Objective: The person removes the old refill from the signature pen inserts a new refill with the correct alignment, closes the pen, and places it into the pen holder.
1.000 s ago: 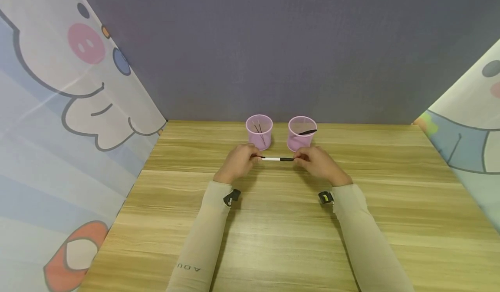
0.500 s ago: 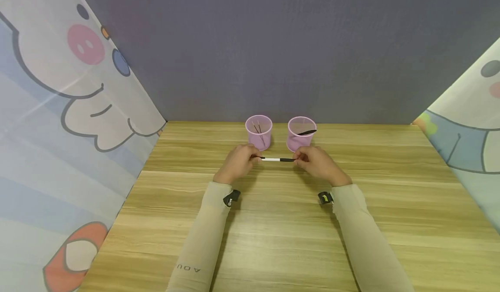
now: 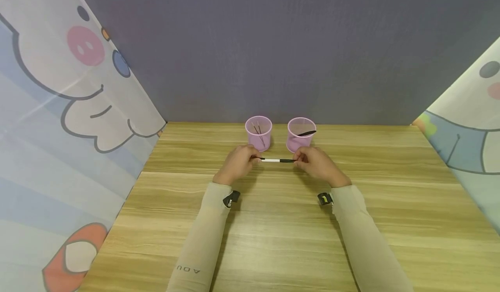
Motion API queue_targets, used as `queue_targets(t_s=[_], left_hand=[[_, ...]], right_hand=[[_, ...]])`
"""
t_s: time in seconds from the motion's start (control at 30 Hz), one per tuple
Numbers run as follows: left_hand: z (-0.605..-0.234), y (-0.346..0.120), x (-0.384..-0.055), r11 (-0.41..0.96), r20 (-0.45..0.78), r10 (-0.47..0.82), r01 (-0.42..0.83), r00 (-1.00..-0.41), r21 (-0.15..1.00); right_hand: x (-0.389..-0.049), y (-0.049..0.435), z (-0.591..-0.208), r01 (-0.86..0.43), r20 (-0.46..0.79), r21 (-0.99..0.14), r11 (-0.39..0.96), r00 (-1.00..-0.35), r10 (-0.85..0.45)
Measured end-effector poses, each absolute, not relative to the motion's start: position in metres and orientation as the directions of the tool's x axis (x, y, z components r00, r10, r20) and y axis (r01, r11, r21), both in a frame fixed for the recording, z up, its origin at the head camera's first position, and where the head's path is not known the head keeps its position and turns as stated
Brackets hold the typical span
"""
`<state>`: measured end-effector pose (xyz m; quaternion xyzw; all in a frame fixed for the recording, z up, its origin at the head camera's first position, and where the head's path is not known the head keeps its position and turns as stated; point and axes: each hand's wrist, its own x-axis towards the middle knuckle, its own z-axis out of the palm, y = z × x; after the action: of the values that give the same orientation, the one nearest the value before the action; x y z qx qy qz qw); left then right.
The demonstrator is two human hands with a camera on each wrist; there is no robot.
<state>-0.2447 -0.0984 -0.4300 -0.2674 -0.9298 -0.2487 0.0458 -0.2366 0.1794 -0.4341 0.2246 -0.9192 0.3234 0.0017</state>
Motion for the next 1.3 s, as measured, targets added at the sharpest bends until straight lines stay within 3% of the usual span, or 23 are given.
queue_targets(t_s=[1.3], left_hand=[[-0.431, -0.0991, -0.2473, 0.735, 0.228, 0.475, 0.526, -0.85, 0.428]], right_hand=[[-0.2387, 0.1811, -0.436, -0.399, 0.123, -0.615, 0.68, -0.9, -0.418]])
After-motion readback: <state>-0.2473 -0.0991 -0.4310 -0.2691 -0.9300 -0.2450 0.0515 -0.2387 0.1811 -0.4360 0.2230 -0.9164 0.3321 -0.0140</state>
